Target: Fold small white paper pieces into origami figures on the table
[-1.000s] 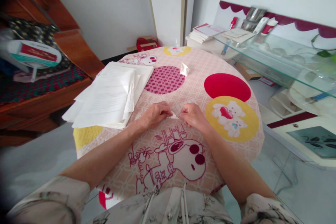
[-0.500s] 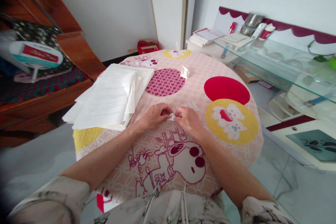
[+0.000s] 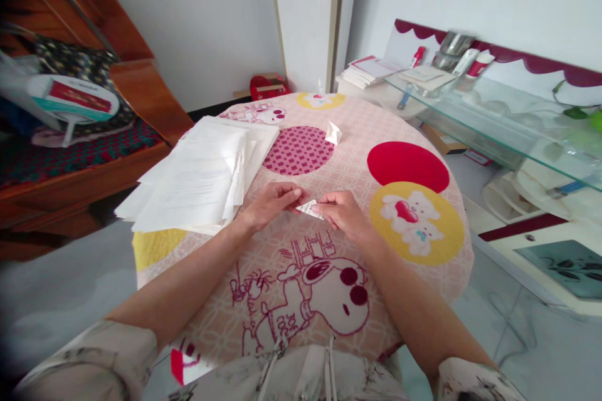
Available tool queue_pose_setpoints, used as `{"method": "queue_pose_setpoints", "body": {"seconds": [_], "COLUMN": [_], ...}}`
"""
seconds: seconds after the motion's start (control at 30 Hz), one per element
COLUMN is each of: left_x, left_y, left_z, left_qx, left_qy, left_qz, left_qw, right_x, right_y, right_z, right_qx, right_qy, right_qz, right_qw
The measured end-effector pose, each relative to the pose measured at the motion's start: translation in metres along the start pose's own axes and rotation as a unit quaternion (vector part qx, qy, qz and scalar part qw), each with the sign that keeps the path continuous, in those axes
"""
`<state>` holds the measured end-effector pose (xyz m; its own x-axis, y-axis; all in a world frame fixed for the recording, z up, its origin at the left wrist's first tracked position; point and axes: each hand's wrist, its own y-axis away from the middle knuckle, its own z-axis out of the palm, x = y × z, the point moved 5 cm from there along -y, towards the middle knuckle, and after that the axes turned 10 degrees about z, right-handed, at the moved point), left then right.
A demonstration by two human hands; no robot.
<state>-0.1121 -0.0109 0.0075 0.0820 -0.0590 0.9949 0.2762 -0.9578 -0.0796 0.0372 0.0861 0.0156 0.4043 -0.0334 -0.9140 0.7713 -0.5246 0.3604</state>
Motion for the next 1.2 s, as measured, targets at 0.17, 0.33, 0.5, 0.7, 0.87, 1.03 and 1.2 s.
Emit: {"method": "queue_pose_setpoints", "body": {"seconds": [0.17,0.33,0.5,0.7,0.87,1.03,1.2], "left_x": [-0.003,0.0,-0.001,0.007,0.012,0.006,0.003], "left_y": [0.005,0.007,0.006,0.005,0.006,0.007,0.01], "left_z": [0.001,0.004,0.004,0.007,0.009,0.01,0.021], "left_qx": [-0.02,-0.004,0.003,0.001,-0.007,-0.072,-0.137], "left_qy": [0.047,0.011,-0.007,-0.052,0.025,0.038,0.031], "left_qz": [-0.071,-0.086,-0.072,-0.011,0.009,-0.044,-0.051], "left_qw": [0.996,0.996,0.997,0.999,1.0,0.996,0.989], "right_x": [0.003,0.001,-0.003,0.003,0.004,0.0,-0.002], "right_y": [-0.001,0.0,0.003,0.0,-0.001,0.002,0.003], "right_z": [-0.005,-0.004,-0.003,-0.003,-0.001,-0.002,0.004], "right_qx": [0.022,0.046,0.07,0.041,-0.017,0.005,-0.017], "right_qy": [-0.069,-0.056,-0.03,-0.082,-0.147,-0.097,-0.038], "right_qz": [0.002,-0.016,-0.029,0.007,0.046,0.018,-0.004], "right_qw": [0.997,0.997,0.997,0.996,0.988,0.995,0.999]}}
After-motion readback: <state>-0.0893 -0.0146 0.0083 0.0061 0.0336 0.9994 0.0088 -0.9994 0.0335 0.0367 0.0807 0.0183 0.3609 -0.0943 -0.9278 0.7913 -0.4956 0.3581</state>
